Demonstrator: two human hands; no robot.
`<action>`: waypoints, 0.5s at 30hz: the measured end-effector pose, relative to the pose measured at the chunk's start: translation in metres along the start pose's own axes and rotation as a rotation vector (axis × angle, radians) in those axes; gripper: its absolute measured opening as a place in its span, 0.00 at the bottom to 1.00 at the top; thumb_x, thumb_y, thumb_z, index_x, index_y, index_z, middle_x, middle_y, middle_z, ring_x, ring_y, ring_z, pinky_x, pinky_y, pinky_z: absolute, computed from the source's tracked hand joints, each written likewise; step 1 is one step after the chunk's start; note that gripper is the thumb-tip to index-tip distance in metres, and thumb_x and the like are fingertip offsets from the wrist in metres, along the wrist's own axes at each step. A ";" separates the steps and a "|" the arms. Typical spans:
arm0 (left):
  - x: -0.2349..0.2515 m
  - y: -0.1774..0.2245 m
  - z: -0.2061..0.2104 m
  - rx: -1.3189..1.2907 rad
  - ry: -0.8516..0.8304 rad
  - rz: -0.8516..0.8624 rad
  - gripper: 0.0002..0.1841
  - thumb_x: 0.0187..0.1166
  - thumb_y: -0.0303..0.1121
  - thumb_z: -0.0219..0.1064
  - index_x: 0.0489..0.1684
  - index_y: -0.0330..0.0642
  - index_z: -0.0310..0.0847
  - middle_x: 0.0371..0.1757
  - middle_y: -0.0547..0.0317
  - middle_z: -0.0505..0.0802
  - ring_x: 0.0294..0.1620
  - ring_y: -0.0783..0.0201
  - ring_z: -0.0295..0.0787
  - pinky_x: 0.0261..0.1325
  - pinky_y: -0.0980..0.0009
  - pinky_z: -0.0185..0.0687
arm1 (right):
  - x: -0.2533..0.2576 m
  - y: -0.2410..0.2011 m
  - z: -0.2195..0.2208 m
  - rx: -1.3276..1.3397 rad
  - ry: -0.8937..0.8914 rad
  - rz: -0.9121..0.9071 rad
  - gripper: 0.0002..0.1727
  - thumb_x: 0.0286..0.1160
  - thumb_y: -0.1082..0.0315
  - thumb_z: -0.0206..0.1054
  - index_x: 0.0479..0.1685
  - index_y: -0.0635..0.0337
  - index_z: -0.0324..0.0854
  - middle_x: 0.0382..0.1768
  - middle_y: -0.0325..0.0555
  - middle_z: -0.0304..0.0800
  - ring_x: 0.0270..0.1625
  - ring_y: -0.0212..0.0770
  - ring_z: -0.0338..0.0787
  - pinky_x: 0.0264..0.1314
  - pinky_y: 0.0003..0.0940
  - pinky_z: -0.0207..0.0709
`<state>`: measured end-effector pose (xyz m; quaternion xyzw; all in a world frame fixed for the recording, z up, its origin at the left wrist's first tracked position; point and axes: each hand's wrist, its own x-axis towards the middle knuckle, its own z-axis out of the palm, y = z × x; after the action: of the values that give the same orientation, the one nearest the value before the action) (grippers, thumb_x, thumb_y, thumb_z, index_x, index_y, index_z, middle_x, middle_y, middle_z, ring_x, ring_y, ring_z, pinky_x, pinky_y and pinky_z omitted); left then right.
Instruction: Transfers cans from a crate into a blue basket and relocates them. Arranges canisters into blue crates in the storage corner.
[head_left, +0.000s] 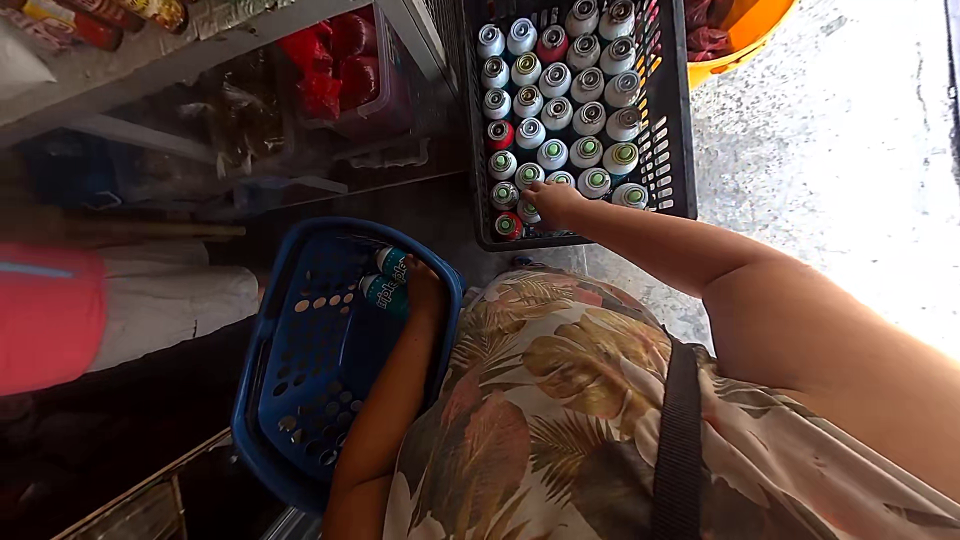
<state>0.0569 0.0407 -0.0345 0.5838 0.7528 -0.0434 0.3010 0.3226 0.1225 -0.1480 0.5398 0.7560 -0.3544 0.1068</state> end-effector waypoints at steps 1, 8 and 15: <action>-0.001 0.000 -0.001 -0.016 0.006 0.006 0.23 0.87 0.26 0.61 0.75 0.19 0.68 0.80 0.25 0.72 0.83 0.39 0.69 0.83 0.51 0.68 | 0.002 -0.007 -0.002 -0.055 -0.050 0.022 0.44 0.57 0.66 0.87 0.80 0.64 0.72 0.76 0.72 0.73 0.72 0.75 0.78 0.69 0.72 0.71; -0.006 0.004 -0.007 -0.054 -0.026 -0.051 0.25 0.87 0.25 0.59 0.79 0.19 0.62 0.85 0.24 0.66 0.85 0.38 0.67 0.84 0.51 0.66 | 0.007 -0.017 -0.002 -0.212 -0.119 0.028 0.38 0.62 0.76 0.79 0.78 0.71 0.70 0.69 0.76 0.77 0.66 0.75 0.83 0.67 0.70 0.74; -0.014 0.006 -0.015 -0.087 -0.027 -0.051 0.22 0.88 0.24 0.59 0.77 0.19 0.67 0.83 0.25 0.71 0.86 0.39 0.67 0.85 0.54 0.65 | 0.019 -0.008 -0.011 -0.183 -0.203 0.000 0.47 0.54 0.62 0.88 0.79 0.64 0.69 0.65 0.71 0.82 0.65 0.73 0.85 0.61 0.71 0.78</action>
<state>0.0579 0.0370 -0.0137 0.5502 0.7645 -0.0259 0.3349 0.3101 0.1429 -0.1469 0.4892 0.7705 -0.3367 0.2316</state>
